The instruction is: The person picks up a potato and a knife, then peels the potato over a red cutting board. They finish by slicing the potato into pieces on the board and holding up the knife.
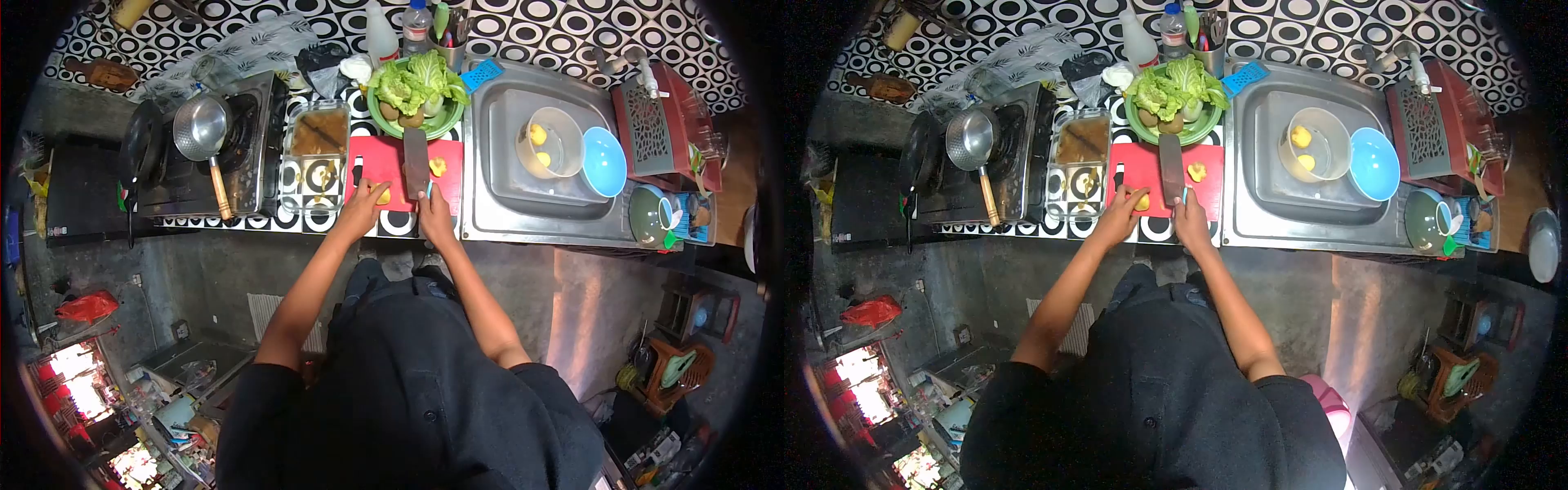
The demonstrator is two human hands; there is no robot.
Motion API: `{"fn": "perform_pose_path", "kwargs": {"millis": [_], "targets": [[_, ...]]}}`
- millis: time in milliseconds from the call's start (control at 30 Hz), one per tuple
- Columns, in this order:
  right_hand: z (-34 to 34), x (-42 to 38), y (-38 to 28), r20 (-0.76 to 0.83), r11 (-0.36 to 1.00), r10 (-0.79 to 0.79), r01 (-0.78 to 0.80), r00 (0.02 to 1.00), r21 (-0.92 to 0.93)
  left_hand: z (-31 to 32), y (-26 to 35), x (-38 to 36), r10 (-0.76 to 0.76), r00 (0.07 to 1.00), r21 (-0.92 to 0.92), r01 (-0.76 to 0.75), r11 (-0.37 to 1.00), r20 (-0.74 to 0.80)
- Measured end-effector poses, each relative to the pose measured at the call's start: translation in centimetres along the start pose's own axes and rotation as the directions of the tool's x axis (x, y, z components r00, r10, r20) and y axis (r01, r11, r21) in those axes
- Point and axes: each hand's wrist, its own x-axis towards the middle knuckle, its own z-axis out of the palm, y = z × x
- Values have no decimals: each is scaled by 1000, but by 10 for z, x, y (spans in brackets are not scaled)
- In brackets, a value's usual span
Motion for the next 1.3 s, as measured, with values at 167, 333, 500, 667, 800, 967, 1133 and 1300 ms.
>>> {"fn": "perform_pose_path", "kwargs": {"millis": [167, 333, 500, 667, 800, 967, 1133, 1300], "targets": [[8, -8, -13, 12, 992, 35, -36, 999, 118, 3, -8, 3, 18, 999, 48, -19, 999, 27], [16, -13, -20, -15, 991, 34, -31, 999, 129, 7, -7, 7, 18, 999, 45, -16, 999, -41], [37, -8, -19, -109, 991, 41, -26, 993, 134, 13, -11, 15, 43, 973, 17, -40, 999, -226], [54, -3, -30, -144, 999, 11, -6, 990, 40, 13, -20, 16, 44, 976, 29, -39, 999, -215], [70, 3, -17, -170, 997, 17, -3, 985, 84, 11, -24, 17, 53, 975, 37, -46, 998, -218], [69, 5, -21, -170, 997, 50, -39, 984, 66, 8, -20, 20, 54, 977, 8, -53, 999, -204], [72, 6, -19, -169, 999, -8, 15, 986, 44, 8, -22, 19, 50, 985, -50, -59, 997, -165], [68, 7, -24, -127, 1000, -6, 3, 992, -25, 9, -23, 20, 43, 985, -50, -52, 997, -165]]}}
